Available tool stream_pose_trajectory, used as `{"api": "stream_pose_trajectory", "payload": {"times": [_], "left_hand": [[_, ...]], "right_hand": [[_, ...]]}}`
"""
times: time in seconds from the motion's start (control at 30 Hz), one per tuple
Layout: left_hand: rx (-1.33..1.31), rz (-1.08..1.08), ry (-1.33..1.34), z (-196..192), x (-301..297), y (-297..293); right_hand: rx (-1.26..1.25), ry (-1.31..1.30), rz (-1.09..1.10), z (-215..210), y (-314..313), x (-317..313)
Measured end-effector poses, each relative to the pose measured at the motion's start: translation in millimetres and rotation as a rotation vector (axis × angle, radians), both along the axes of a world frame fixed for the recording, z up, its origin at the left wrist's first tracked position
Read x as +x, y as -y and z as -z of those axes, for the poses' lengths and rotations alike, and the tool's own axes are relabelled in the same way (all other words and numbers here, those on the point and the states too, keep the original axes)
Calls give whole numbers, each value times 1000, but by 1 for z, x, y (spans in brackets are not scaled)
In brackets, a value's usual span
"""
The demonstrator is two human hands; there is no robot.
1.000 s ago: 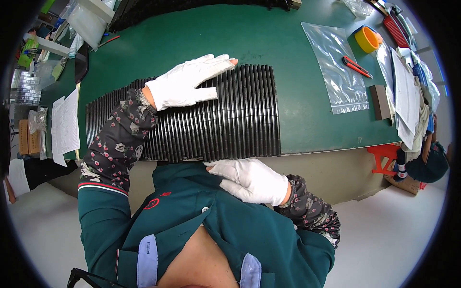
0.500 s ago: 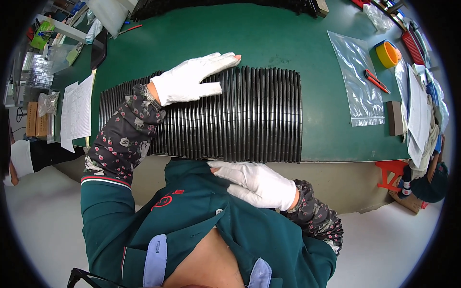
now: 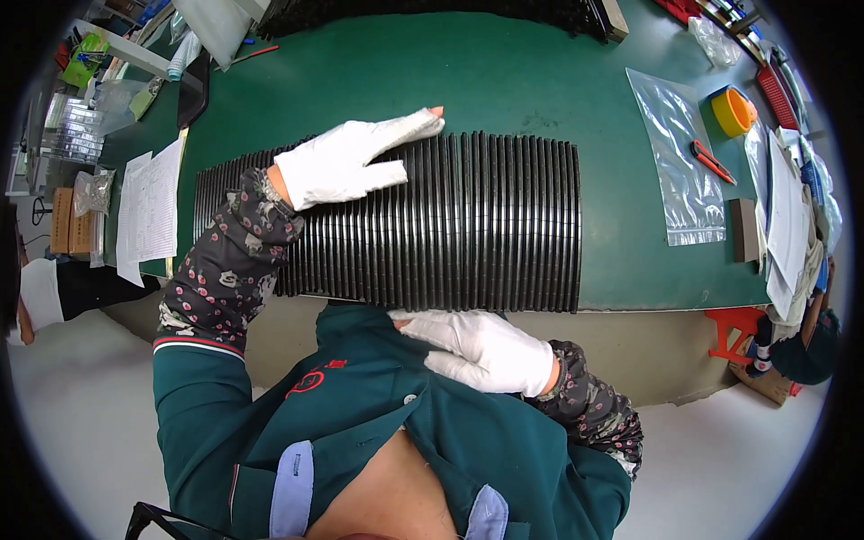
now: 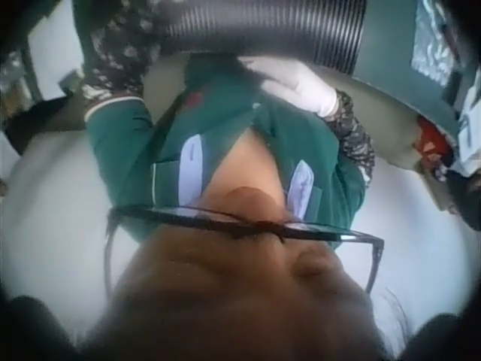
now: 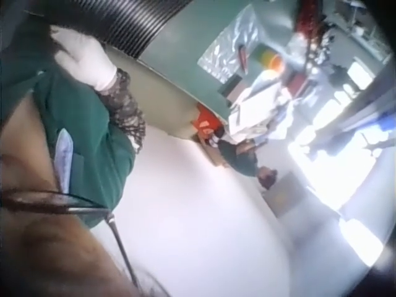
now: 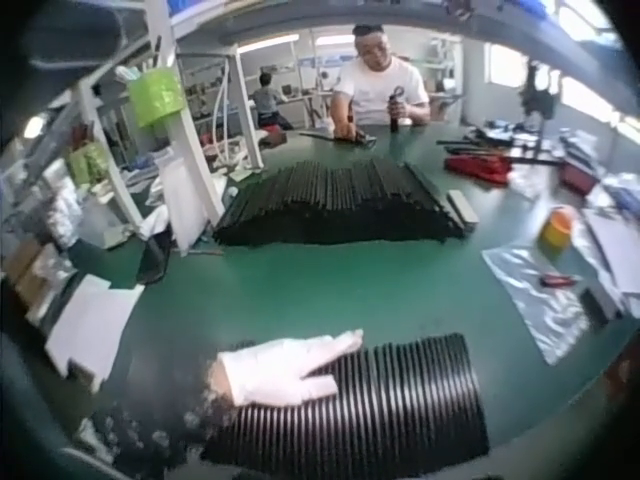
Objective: Wiping and cleaning individual thin black rods with a cloth at a factory workbench.
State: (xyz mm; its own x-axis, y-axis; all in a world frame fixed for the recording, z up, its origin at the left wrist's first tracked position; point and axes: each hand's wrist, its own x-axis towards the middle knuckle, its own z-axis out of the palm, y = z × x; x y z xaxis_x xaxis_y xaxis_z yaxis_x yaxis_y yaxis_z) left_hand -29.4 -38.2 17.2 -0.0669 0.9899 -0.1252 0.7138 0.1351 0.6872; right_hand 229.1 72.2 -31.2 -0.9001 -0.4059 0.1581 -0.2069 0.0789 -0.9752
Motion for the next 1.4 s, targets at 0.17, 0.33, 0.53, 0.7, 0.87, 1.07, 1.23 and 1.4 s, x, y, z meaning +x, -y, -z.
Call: {"api": "stream_pose_trajectory", "payload": {"times": [0.17, 0.33, 0.53, 0.7, 0.87, 1.07, 1.23, 1.4], "left_hand": [[27, 49, -334, 0, 7, 6], [133, 263, -546, -5, 54, 19], [99, 426, -331, 2, 108, 40], [66, 431, -323, 3, 109, 38], [61, 453, -323, 3, 111, 28], [66, 466, -313, 5, 117, 16], [70, 480, -307, 5, 120, 8], [66, 485, -299, 5, 123, 1]], "right_hand": [[-20, 47, 8, -4, 3, 6], [-181, -74, 47, -21, -9, 21], [1085, -205, 673, -44, -10, 43], [1157, -98, 667, -19, -16, 52], [1155, -93, 688, -17, -24, 58], [1138, -114, 714, -16, -30, 62], [1150, -91, 728, -17, -35, 67], [1148, -76, 731, -16, -40, 70]]}}
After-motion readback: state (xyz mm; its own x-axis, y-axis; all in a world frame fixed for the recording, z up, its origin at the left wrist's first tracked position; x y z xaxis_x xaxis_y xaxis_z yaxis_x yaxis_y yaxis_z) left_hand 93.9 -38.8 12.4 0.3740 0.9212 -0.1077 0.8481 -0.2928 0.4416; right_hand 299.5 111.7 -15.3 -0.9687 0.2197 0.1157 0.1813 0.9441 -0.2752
